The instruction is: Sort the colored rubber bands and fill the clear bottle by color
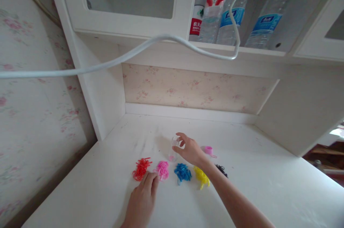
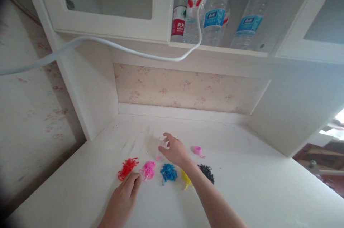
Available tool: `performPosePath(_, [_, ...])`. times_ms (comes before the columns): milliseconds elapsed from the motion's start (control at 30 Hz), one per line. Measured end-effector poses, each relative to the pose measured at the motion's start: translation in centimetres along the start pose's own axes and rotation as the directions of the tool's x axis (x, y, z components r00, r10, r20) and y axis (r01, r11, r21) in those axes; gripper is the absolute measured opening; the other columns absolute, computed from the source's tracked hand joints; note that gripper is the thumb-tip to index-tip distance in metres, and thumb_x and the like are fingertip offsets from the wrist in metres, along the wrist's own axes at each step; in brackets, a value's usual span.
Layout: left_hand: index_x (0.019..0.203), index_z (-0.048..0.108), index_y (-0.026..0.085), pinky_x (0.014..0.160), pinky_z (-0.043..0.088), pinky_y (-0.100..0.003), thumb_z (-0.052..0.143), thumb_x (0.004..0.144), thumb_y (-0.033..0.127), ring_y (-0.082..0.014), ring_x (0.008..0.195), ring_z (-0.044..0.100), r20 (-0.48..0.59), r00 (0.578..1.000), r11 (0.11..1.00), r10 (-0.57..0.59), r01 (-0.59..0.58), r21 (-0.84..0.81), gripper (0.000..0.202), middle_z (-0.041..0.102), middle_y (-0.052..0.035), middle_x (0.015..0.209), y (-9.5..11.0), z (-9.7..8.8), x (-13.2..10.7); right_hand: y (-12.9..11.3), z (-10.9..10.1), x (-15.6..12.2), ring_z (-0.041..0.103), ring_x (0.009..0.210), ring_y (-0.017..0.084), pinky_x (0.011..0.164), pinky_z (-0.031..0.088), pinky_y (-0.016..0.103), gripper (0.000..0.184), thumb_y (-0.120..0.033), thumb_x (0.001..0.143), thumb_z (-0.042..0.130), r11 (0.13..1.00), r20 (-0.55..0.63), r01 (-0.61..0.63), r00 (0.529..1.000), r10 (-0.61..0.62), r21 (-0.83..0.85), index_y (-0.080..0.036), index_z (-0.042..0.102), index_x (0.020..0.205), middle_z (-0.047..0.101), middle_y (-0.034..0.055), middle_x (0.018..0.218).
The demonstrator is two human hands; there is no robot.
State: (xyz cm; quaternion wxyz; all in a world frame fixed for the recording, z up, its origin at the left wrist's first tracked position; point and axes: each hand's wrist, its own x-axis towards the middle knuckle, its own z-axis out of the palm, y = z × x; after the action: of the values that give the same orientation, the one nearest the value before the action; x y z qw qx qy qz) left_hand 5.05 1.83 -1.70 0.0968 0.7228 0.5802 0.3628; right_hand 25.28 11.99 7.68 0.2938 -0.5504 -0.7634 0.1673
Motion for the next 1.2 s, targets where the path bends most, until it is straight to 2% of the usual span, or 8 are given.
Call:
performPosePath(200, [0.087, 0.056, 0.021, 0.071, 0.049, -0.027, 0.035, 0.094, 0.037, -0.0156, 0.075, 0.063, -0.03, 0.999, 0.988, -0.035, 0.03, -0.151, 0.028, 0.066, -0.0035, 0.084, 2.6, -2.6, 3.5, -0.3, 0.1, -0.6, 0.061, 0.079, 0.016, 0.076, 0.043, 0.029, 0.054, -0.035, 0.075, 0.062, 1.0, -0.014, 0.005, 1.0, -0.004, 0.016, -0.024, 0.048, 0.126, 0.066, 0.0028, 0.096])
performPosePath(333, [0.09, 0.056, 0.02, 0.073, 0.047, -0.027, 0.034, 0.094, 0.035, -0.0166, 0.082, 0.061, -0.074, 0.997, 0.986, 0.038, -0.049, -0.158, 0.027, 0.065, -0.0047, 0.087, 5.2, -4.4, 7.7, 0.1, 0.6, -0.7, 0.06, 0.077, 0.015, 0.074, 0.044, 0.029, 0.055, -0.036, 0.075, 0.063, 0.996, -0.017, -0.006, 1.0, 0.008, 0.085, -0.024, 0.047, 0.126, 0.065, 0.003, 0.097])
performPosePath(467, [0.087, 0.057, 0.02, 0.075, 0.045, -0.027, 0.036, 0.094, 0.03, -0.016, 0.085, 0.06, -0.087, 0.985, 0.981, 0.151, -0.16, -0.106, 0.025, 0.063, -0.0042, 0.088, 6.7, -4.1, 11.5, 1.0, 1.3, -0.9, 0.059, 0.079, 0.015, 0.072, 0.046, 0.029, 0.058, -0.037, 0.074, 0.064, 0.981, -0.005, 0.006, 1.0, -0.005, 0.195, -0.024, 0.045, 0.127, 0.063, 0.0041, 0.101])
performPosePath(567, [0.087, 0.059, 0.02, 0.074, 0.045, -0.026, 0.038, 0.092, 0.026, -0.015, 0.083, 0.06, -0.075, 0.983, 0.986, 0.166, -0.167, -0.016, 0.022, 0.063, -0.0035, 0.088, 7.1, -3.0, 13.2, 1.7, 1.7, -1.2, 0.059, 0.082, 0.016, 0.071, 0.047, 0.029, 0.058, -0.036, 0.073, 0.066, 0.971, -0.027, 0.013, 1.0, -0.007, 0.239, -0.024, 0.046, 0.126, 0.061, 0.0051, 0.105])
performPosePath(700, [0.089, 0.061, 0.021, 0.074, 0.045, -0.024, 0.039, 0.092, 0.026, -0.0135, 0.083, 0.061, -0.02, 0.989, 0.987, 0.149, -0.148, 0.066, 0.023, 0.063, -0.0027, 0.092, 7.3, -1.8, 13.9, 2.4, 2.2, -1.8, 0.057, 0.088, 0.018, 0.072, 0.048, 0.031, 0.057, -0.035, 0.072, 0.066, 0.957, -0.071, 0.016, 0.997, 0.005, 0.289, -0.025, 0.046, 0.124, 0.06, 0.0056, 0.109])
performPosePath(833, [0.086, 0.062, 0.022, 0.073, 0.045, -0.023, 0.039, 0.093, 0.028, -0.0126, 0.081, 0.061, 0.025, 0.988, 0.984, 0.151, -0.153, 0.091, 0.025, 0.062, -0.0016, 0.092, 7.5, -1.7, 13.8, 2.8, 3.0, -2.7, 0.055, 0.09, 0.019, 0.069, 0.049, 0.032, 0.058, -0.038, 0.073, 0.063, 0.944, -0.136, -0.015, 0.989, 0.063, 0.329, -0.025, 0.043, 0.126, 0.056, 0.0074, 0.115])
performPosePath(1000, [0.086, 0.064, 0.022, 0.077, 0.045, -0.023, 0.04, 0.092, 0.028, -0.0124, 0.08, 0.06, 0.038, 0.982, 0.981, 0.187, -0.188, 0.043, 0.026, 0.061, -0.0019, 0.09, 7.2, -1.8, 13.6, 2.8, 3.2, -3.9, 0.052, 0.087, 0.019, 0.078, 0.046, 0.036, 0.052, -0.042, 0.078, 0.059, 0.973, -0.29, 0.007, 0.955, 0.062, 0.229, -0.024, 0.043, 0.124, 0.057, 0.0064, 0.107])
performPosePath(1200, [0.087, 0.066, 0.02, 0.075, 0.046, -0.024, 0.044, 0.089, 0.028, -0.0134, 0.081, 0.059, 0.052, 0.979, 0.98, 0.197, -0.197, -0.017, 0.023, 0.062, -0.0025, 0.088, 6.4, -1.6, 14.0, 2.7, 3.0, -4.6, 0.052, 0.091, 0.021, 0.082, 0.043, 0.037, 0.048, -0.04, 0.079, 0.057, 0.989, -0.276, 0.016, 0.961, 0.025, 0.145, -0.025, 0.044, 0.122, 0.057, 0.0049, 0.099])
